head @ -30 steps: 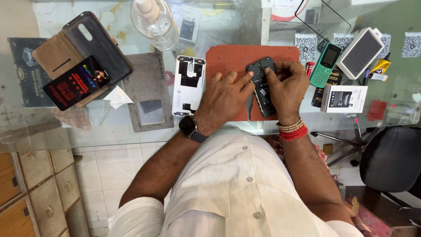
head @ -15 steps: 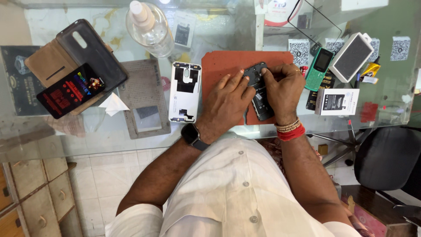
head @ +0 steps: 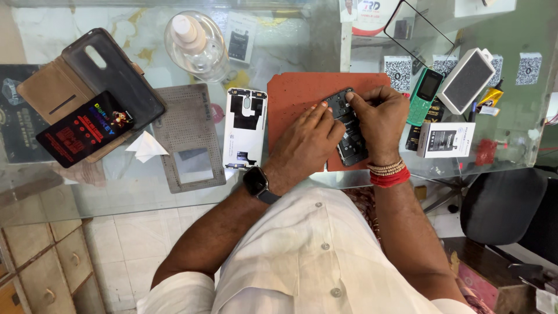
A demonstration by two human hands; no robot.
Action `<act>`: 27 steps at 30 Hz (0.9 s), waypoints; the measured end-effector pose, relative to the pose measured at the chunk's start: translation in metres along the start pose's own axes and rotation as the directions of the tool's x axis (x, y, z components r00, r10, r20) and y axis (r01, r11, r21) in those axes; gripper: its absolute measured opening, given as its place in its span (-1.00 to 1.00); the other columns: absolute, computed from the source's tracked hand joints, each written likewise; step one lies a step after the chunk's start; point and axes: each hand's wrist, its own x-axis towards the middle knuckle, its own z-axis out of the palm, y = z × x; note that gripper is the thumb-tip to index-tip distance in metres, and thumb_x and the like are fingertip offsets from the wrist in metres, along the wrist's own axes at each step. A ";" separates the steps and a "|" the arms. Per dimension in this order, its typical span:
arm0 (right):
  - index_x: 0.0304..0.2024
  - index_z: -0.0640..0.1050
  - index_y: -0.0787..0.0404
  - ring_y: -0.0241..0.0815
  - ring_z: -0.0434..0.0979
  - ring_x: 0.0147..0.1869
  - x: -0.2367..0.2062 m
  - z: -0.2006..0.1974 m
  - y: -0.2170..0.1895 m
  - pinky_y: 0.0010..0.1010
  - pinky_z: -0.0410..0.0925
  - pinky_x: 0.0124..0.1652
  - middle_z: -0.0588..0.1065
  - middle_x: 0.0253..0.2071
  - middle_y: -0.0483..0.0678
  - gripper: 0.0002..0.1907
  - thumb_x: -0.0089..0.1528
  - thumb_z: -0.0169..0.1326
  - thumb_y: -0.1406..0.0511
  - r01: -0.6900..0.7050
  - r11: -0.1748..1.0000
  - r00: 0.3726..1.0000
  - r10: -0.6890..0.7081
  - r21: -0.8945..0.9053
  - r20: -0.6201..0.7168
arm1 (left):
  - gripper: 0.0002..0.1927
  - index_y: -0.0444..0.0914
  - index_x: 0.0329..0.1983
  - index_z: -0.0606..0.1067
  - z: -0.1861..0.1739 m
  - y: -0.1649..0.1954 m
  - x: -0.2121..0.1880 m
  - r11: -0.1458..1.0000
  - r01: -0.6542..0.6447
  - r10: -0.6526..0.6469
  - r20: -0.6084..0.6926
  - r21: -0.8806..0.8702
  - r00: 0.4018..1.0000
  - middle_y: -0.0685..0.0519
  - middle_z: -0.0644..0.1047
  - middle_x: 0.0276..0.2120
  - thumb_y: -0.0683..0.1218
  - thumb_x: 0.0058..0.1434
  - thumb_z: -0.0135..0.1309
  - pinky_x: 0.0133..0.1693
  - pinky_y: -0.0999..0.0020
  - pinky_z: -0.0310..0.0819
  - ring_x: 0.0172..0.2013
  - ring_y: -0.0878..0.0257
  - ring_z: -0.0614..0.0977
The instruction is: The person works on a disassembled smartphone at a glass counter. They use a red-handled screwdriver to tighten screws on the phone's internal frame, then pick up the white back cover and align it with the phone body, preparing to reassemble the device.
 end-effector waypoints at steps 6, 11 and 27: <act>-0.43 0.59 0.36 -0.45 0.45 -0.50 0.005 0.004 -0.002 -0.57 0.31 -0.49 0.54 -0.52 -0.11 -0.76 0.17 0.42 0.36 -0.063 0.997 0.998 0.061 0.048 0.024 | -0.77 -0.38 -0.05 0.46 0.004 -0.005 0.002 0.995 -0.033 0.034 -0.004 0.099 0.999 -0.28 0.52 0.04 -0.17 0.27 0.01 0.27 0.08 0.38 0.21 -0.13 0.50; -0.43 0.60 0.37 -0.43 0.45 -0.48 0.005 0.005 0.002 -0.56 0.32 -0.47 0.55 -0.51 -0.09 -0.74 0.17 0.44 0.36 0.023 0.999 1.000 -0.023 -0.036 0.008 | -0.68 -0.42 0.06 0.46 0.007 -0.003 0.001 0.993 -0.022 0.023 -0.007 0.115 1.000 -0.27 0.52 0.06 -0.14 0.31 -0.02 0.30 0.09 0.36 0.21 -0.11 0.50; -0.27 0.65 0.38 -0.41 0.51 -0.54 0.002 -0.047 0.005 -0.54 0.36 -0.54 0.56 -0.53 -0.09 -0.89 0.26 0.22 0.39 -0.096 0.991 0.995 0.092 0.095 0.050 | -0.63 -0.51 -0.04 0.58 0.017 0.032 0.024 0.950 -0.070 0.058 0.048 0.304 0.997 -0.30 0.45 0.20 -0.14 0.24 -0.04 0.29 0.10 0.33 0.18 -0.09 0.45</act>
